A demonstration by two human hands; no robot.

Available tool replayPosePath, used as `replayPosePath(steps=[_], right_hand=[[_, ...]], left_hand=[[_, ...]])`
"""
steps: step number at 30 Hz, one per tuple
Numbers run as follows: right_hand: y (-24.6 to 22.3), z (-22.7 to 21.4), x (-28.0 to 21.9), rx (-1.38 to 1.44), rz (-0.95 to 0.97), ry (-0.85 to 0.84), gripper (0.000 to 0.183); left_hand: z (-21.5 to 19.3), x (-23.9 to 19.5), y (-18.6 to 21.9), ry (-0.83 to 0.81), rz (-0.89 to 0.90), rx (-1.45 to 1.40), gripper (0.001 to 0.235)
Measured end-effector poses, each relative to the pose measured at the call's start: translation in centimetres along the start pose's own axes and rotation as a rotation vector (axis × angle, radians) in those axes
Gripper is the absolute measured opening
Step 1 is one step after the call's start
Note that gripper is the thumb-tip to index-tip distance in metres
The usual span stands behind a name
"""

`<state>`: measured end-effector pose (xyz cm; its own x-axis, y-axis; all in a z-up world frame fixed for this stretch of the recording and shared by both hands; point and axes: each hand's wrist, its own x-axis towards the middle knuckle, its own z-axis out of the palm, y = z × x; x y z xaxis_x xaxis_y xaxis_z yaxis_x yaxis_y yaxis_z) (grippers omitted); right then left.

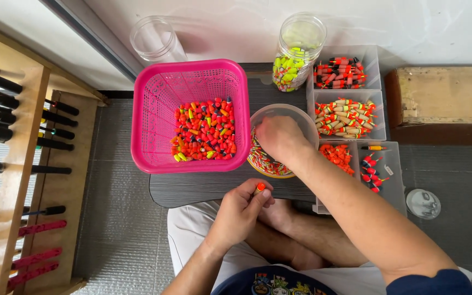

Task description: The person assembles small fishing lures by hand, picking up small cylindrical components and inserting colorful plastic pieces into them. The person handles the components one at a time, repeatedly picking parts from a clear container and inserting them into the lure bodies held in the other hand.

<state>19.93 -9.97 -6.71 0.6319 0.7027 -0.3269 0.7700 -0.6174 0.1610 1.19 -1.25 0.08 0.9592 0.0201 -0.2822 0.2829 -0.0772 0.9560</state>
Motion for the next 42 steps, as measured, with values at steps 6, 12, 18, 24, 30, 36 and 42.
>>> replayPosePath(steps=[6,12,18,24,30,36,42], right_hand=[[0.0,-0.5,-0.2,0.000,-0.060,-0.013,0.025],[1.6,-4.1,-3.9,0.476,0.156,0.128,0.006],[0.3,-4.9,-9.5,1.585,0.248,0.280,0.023],[-0.4,-4.5,-12.3,1.843,0.243,0.418,0.025],[-0.3,-3.2,-13.6,1.746,0.165,0.556,0.010],[0.8,-4.7,-12.8,1.110,0.148,0.787,0.008],[3.2,-2.3,-7.4,0.589,0.104,0.470,0.016]], left_hand=[[0.0,-0.4,0.5,0.013,-0.019,-0.019,0.015],[-0.3,-0.4,0.2,0.016,0.005,0.012,0.015],[-0.2,0.1,0.3,0.009,0.021,0.014,0.015],[0.4,0.3,0.6,-0.007,0.034,-0.026,0.015],[0.5,0.2,1.0,-0.002,0.052,-0.007,0.013],[0.5,0.1,1.1,-0.001,0.041,0.015,0.014],[0.3,0.0,0.6,-0.006,0.025,0.001,0.015]])
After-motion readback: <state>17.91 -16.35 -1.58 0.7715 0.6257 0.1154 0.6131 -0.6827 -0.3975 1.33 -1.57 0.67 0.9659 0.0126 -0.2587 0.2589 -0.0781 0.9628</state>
